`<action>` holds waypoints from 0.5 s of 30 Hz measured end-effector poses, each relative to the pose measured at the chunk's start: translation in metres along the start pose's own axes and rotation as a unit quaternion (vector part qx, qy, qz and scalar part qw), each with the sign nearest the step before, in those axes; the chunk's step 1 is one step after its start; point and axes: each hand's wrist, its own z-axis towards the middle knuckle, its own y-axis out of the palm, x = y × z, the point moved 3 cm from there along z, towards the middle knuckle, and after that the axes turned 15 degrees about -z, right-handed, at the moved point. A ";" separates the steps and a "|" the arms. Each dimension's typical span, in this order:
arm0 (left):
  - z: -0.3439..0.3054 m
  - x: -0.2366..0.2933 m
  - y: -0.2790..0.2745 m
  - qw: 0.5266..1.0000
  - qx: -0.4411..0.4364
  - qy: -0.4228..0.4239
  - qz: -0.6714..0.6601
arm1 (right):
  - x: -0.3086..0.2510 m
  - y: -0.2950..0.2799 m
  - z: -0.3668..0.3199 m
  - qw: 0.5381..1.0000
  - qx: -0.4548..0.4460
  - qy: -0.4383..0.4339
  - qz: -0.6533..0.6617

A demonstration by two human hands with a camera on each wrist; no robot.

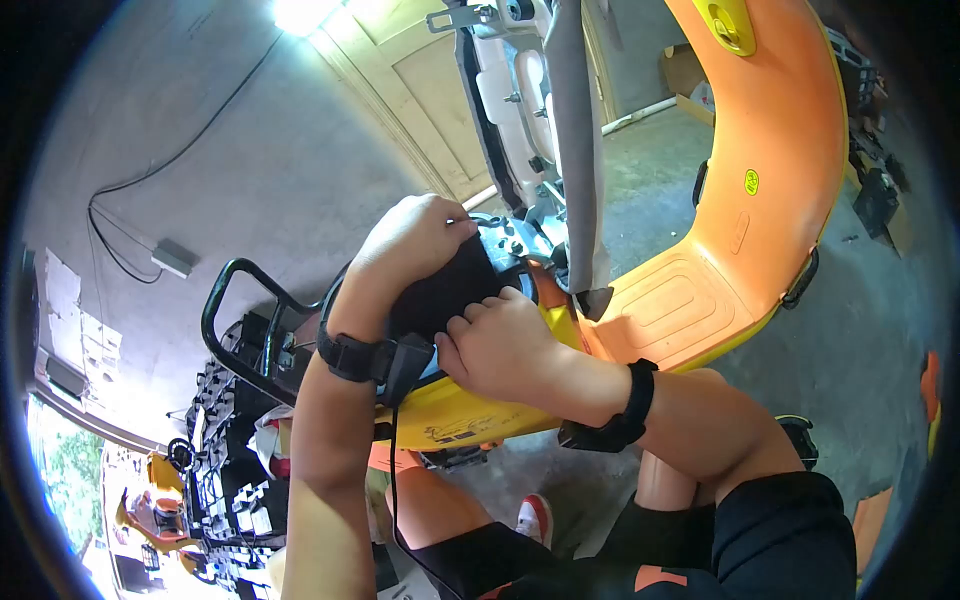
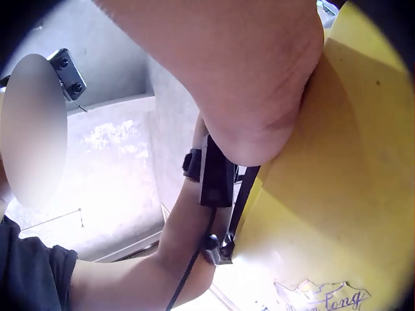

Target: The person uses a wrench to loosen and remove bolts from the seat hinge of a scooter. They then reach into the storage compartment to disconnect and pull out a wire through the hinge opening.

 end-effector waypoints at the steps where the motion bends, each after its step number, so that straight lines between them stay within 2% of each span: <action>1: 0.001 0.000 0.004 1.000 0.000 0.001 0.000 | 0.000 -0.001 0.000 1.000 0.001 0.001 -0.001; 6: 0.005 -0.001 0.014 1.000 0.006 0.017 -0.006 | 0.001 -0.003 0.000 0.999 -0.043 0.002 0.007; 13: 0.004 0.000 0.013 1.000 0.022 0.011 0.002 | 0.003 -0.002 -0.001 0.999 -0.045 -0.002 0.014; 15: 0.006 -0.003 0.013 0.998 0.056 0.024 0.008 | 0.002 -0.001 -0.001 0.999 -0.042 -0.001 0.016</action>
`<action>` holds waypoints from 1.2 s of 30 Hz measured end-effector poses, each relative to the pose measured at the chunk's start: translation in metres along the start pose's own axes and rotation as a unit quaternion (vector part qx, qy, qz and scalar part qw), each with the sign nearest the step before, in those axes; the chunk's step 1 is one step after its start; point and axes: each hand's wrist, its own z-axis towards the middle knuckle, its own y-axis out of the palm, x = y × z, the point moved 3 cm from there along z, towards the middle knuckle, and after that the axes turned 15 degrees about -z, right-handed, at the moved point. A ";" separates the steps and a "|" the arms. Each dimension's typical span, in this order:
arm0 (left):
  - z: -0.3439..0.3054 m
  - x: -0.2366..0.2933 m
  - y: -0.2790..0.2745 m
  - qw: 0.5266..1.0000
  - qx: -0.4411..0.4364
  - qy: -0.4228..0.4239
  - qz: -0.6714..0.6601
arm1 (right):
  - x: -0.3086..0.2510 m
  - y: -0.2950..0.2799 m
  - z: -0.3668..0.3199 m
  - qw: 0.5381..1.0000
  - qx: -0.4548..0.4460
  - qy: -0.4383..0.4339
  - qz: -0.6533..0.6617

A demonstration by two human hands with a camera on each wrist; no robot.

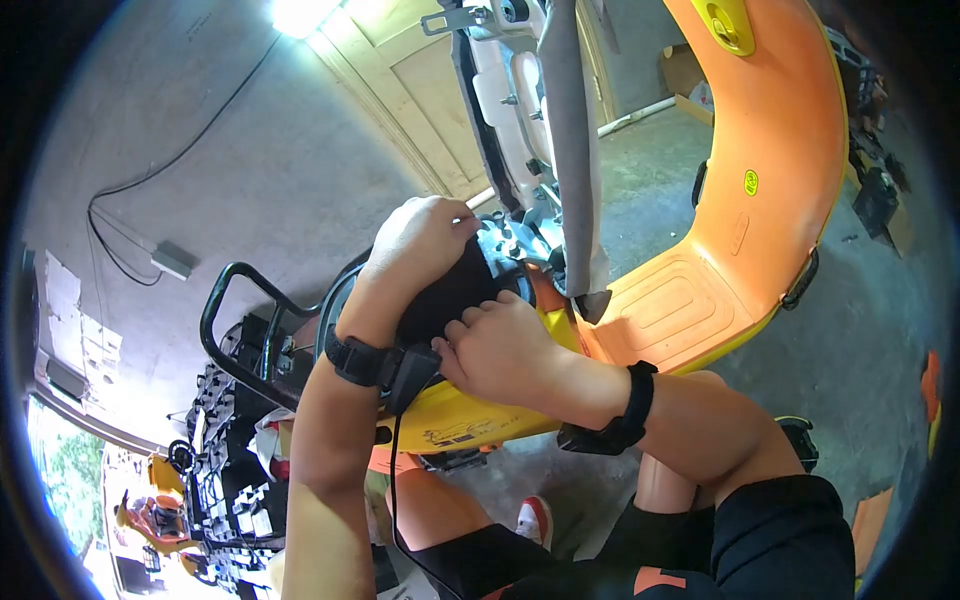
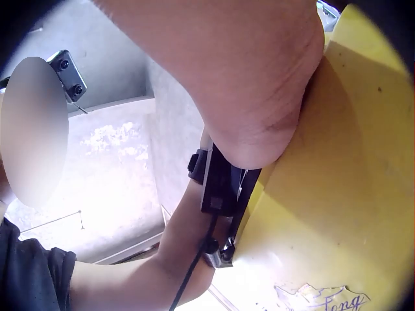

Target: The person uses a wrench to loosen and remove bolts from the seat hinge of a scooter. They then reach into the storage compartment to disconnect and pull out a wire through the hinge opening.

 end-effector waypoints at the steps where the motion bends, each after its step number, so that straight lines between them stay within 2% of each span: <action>1: 0.000 0.000 0.000 1.000 -0.001 0.000 0.000 | 0.000 0.000 0.000 1.000 0.000 0.001 0.000; 3: 0.001 -0.001 0.002 1.000 -0.029 -0.003 0.003 | 0.000 -0.001 0.000 1.000 -0.007 0.001 -0.001; 16: 0.003 -0.009 0.009 0.999 -0.035 -0.009 -0.030 | 0.000 0.001 0.000 1.000 -0.025 0.003 0.006; 27: 0.003 -0.005 0.012 0.998 -0.045 -0.032 0.005 | 0.000 0.002 -0.001 1.000 -0.004 -0.003 0.000; 36: 0.017 -0.042 0.028 0.996 -0.015 -0.036 -0.078 | 0.000 0.000 0.001 1.000 0.015 0.000 0.025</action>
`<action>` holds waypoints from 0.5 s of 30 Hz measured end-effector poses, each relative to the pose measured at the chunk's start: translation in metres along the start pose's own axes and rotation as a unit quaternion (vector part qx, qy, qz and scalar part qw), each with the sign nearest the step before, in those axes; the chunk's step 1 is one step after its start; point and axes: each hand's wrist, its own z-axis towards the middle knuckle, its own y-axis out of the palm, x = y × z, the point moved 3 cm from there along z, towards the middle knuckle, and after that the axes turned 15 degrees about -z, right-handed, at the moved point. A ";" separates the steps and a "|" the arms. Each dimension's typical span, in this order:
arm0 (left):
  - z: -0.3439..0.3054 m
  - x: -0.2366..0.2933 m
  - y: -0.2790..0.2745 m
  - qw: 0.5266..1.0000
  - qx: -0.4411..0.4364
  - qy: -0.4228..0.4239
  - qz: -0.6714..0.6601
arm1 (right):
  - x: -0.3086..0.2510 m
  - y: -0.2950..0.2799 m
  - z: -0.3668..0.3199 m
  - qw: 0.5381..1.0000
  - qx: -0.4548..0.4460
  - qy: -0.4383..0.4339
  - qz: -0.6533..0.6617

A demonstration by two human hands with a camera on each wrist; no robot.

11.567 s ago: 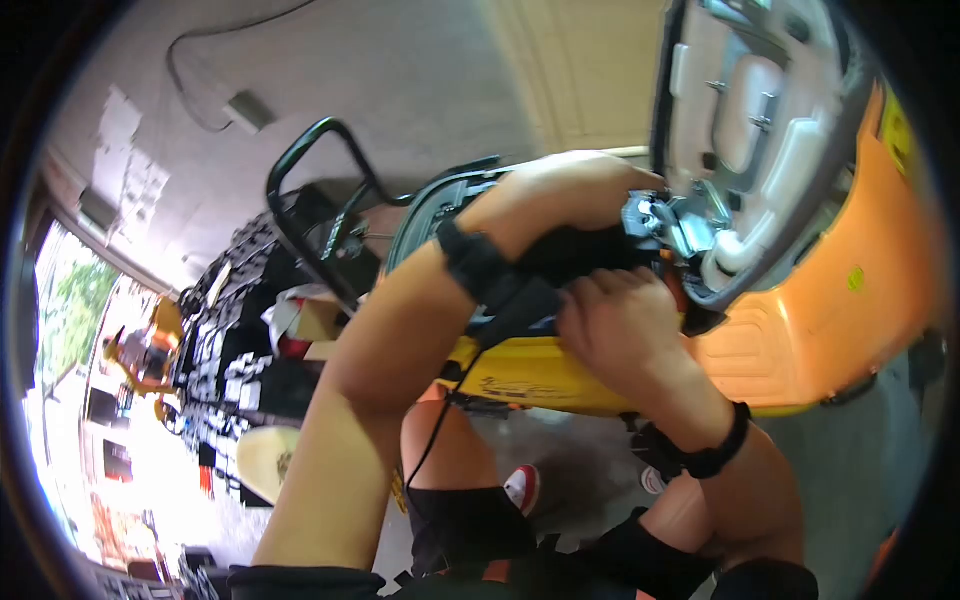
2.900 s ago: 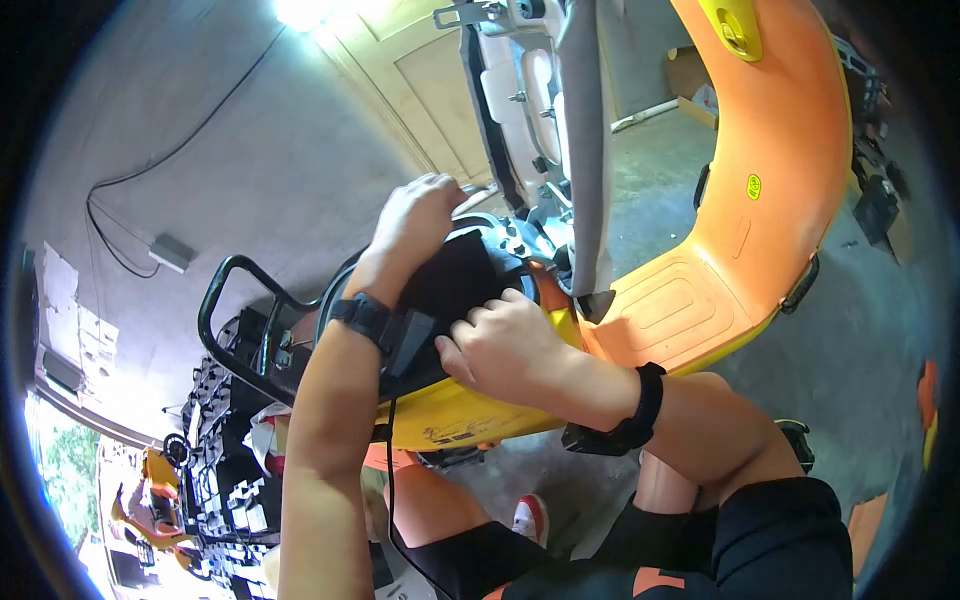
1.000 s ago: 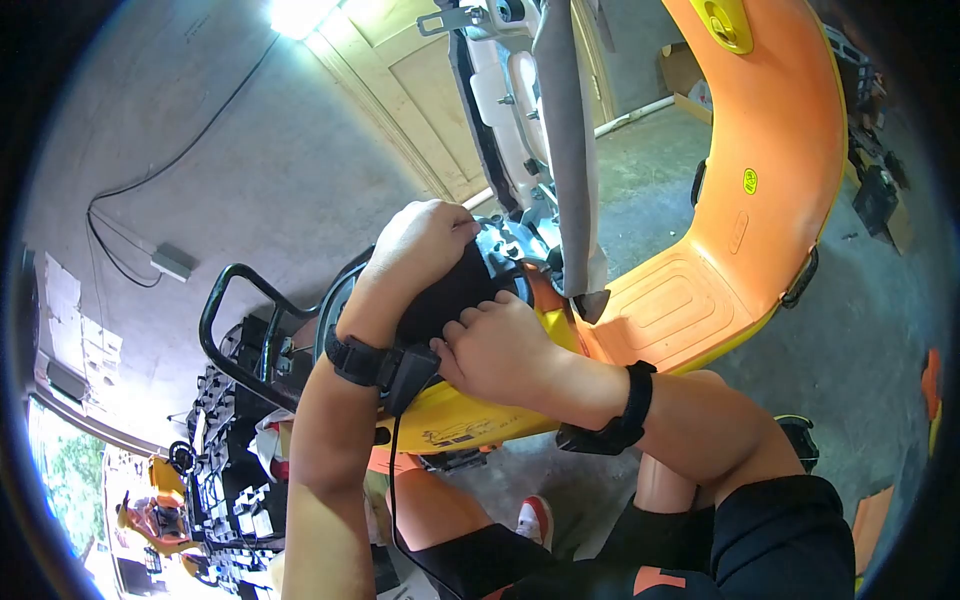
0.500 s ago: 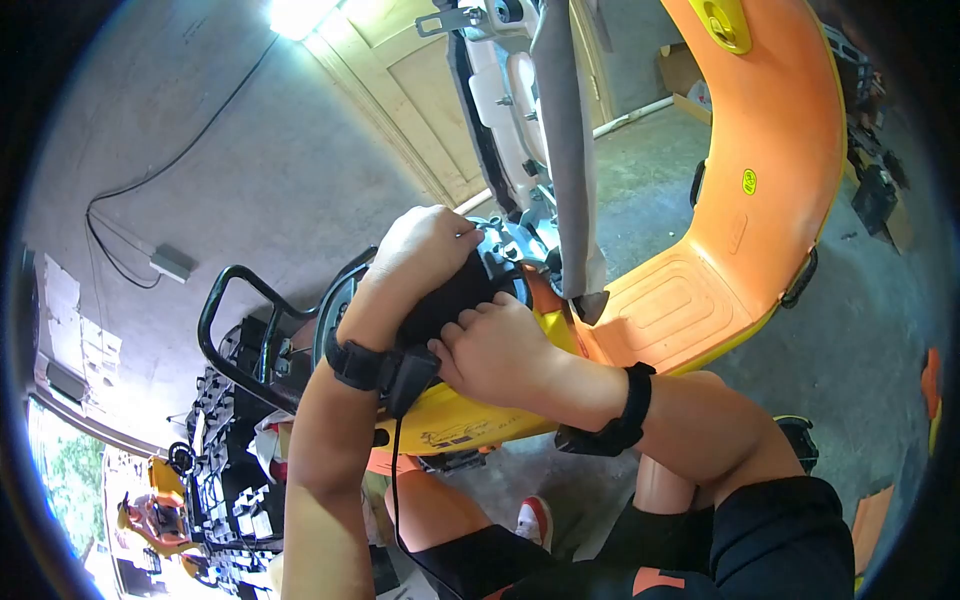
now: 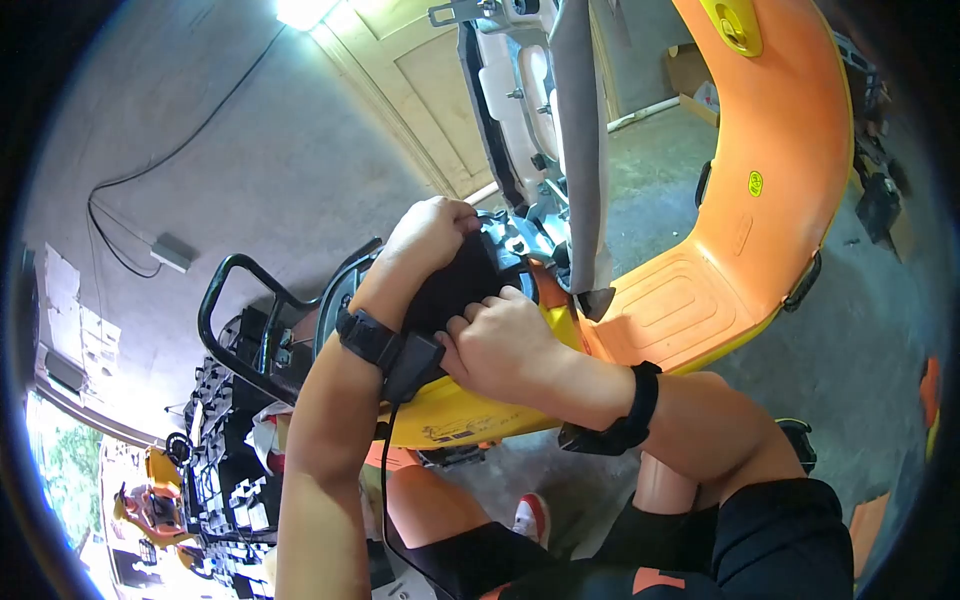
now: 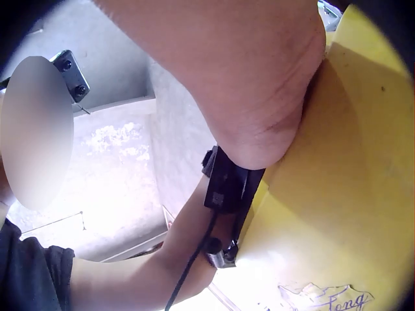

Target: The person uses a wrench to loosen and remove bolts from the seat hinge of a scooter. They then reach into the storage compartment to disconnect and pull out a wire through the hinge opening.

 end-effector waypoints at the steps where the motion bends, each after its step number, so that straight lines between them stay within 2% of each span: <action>1: 0.001 -0.001 0.001 1.000 0.000 0.001 -0.001 | 0.000 -0.001 0.000 1.000 0.000 0.000 -0.001; 4: 0.004 -0.003 0.004 0.999 0.006 0.010 0.044 | 0.001 -0.002 -0.001 1.000 -0.004 0.001 -0.007; 6: 0.003 0.001 0.001 0.994 0.032 0.062 0.087 | 0.001 0.000 -0.001 1.000 -0.003 -0.002 -0.002; 7: 0.002 0.006 -0.002 0.994 0.033 0.061 0.088 | 0.001 0.000 0.000 1.000 -0.002 -0.003 -0.002; 9: -0.003 0.025 -0.023 0.982 0.183 0.044 0.028 | 0.000 -0.001 0.000 1.000 0.004 -0.012 -0.027; 10: -0.008 0.034 -0.027 0.983 0.178 0.045 0.018 | 0.001 -0.001 0.000 1.000 0.005 -0.011 -0.028; 12: -0.008 0.030 -0.025 0.979 0.159 0.129 0.010 | 0.000 0.000 0.000 1.000 -0.009 -0.013 -0.019; 13: -0.010 0.037 -0.027 0.979 0.159 0.129 0.009 | 0.000 0.000 0.000 1.000 -0.009 -0.013 -0.019; 15: -0.014 0.047 -0.024 0.991 0.103 0.090 0.004 | 0.000 -0.001 0.000 1.000 0.019 -0.006 -0.013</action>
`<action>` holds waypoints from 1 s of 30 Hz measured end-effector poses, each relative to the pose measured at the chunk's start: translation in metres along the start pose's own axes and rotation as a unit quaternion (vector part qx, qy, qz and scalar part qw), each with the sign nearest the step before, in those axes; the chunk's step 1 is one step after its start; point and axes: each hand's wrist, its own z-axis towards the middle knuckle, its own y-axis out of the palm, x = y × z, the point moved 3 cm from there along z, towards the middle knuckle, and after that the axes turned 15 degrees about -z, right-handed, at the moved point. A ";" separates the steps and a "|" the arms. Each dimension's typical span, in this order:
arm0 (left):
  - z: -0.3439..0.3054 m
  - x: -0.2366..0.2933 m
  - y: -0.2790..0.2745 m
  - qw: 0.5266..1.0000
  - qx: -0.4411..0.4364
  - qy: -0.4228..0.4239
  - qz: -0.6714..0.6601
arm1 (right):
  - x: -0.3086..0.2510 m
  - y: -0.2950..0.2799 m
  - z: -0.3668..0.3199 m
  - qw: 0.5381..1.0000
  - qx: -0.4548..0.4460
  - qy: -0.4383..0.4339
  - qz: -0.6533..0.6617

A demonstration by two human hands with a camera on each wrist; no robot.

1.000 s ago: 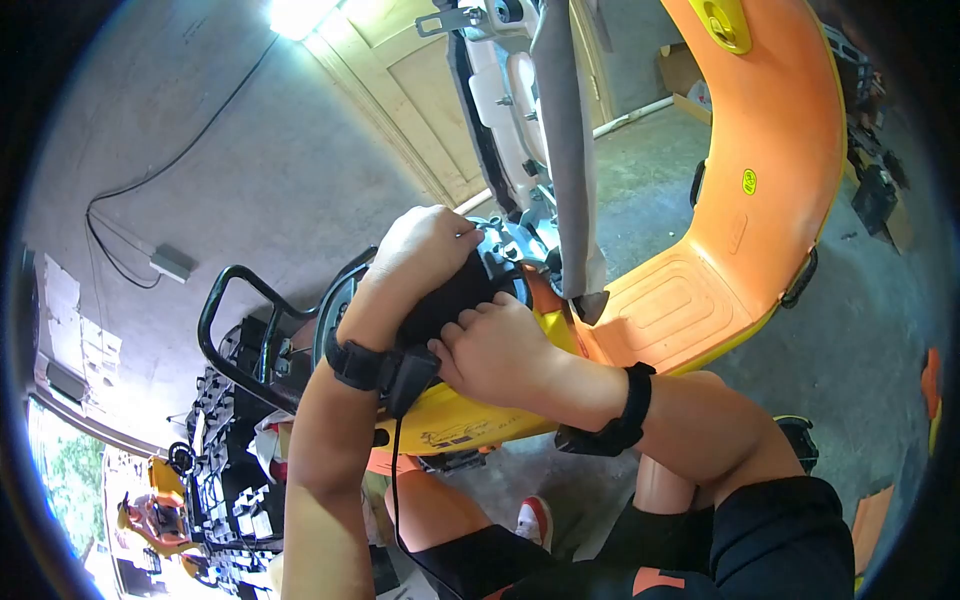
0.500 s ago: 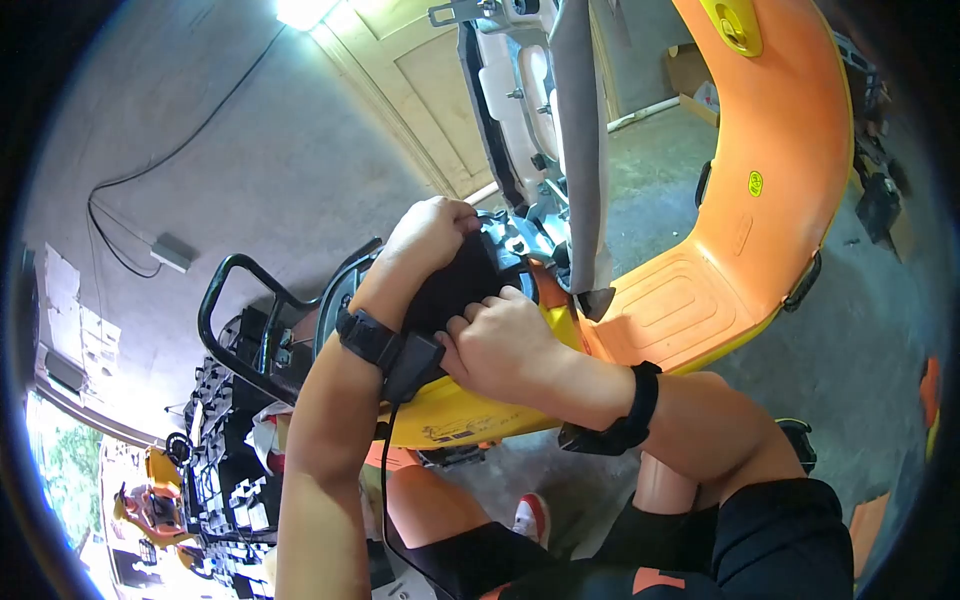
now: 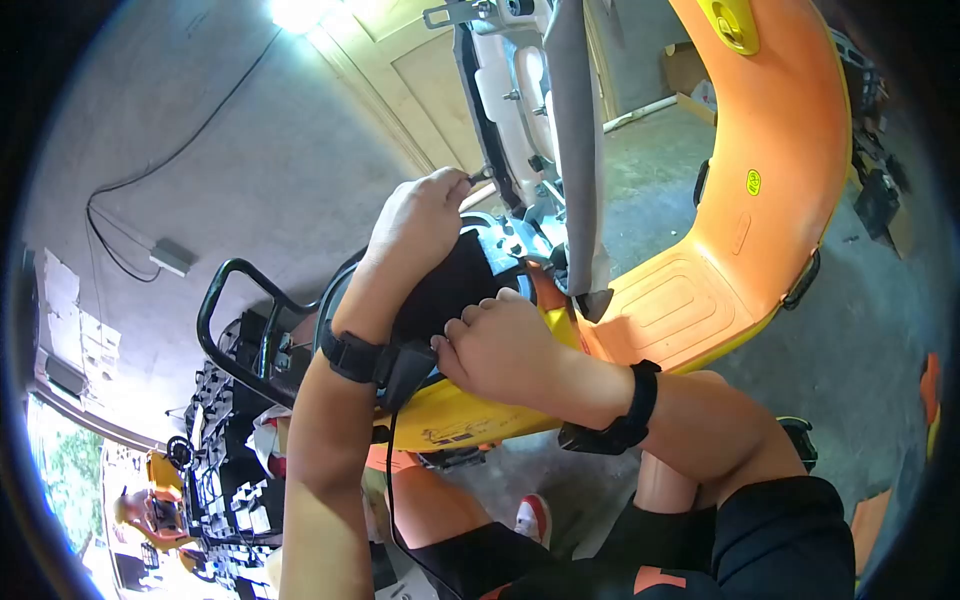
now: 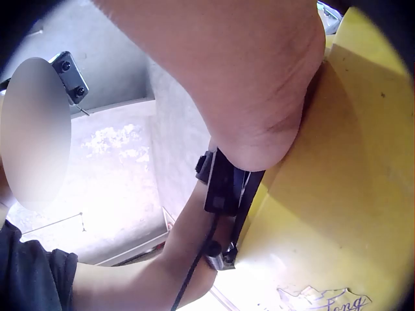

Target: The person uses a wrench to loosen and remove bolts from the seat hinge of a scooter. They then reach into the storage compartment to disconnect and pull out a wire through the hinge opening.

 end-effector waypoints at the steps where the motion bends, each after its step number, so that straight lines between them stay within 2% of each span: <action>1: -0.001 0.004 -0.001 1.000 0.000 -0.001 0.000 | 0.000 0.000 0.000 1.000 -0.001 -0.001 0.001; 4: -0.004 0.005 0.004 0.996 -0.078 -0.042 0.024 | 0.001 0.000 0.000 1.000 -0.006 0.000 0.002; 10: -0.004 -0.014 0.014 0.993 -0.111 -0.027 0.015 | 0.001 0.000 0.000 1.000 -0.025 -0.002 -0.012; 16: -0.004 -0.015 0.016 0.988 -0.138 -0.061 0.036 | 0.001 0.000 0.000 0.999 -0.040 0.002 -0.010; 20: -0.005 -0.011 0.017 0.986 -0.147 -0.051 0.050 | 0.001 -0.001 0.001 0.999 -0.048 0.002 -0.013; 22: -0.009 -0.004 0.012 0.991 -0.117 -0.059 0.003 | 0.001 -0.001 0.001 0.998 -0.053 0.001 -0.017; 30: -0.006 -0.005 0.013 0.989 -0.140 -0.041 0.004 | 0.000 0.000 0.000 1.000 -0.029 0.001 -0.010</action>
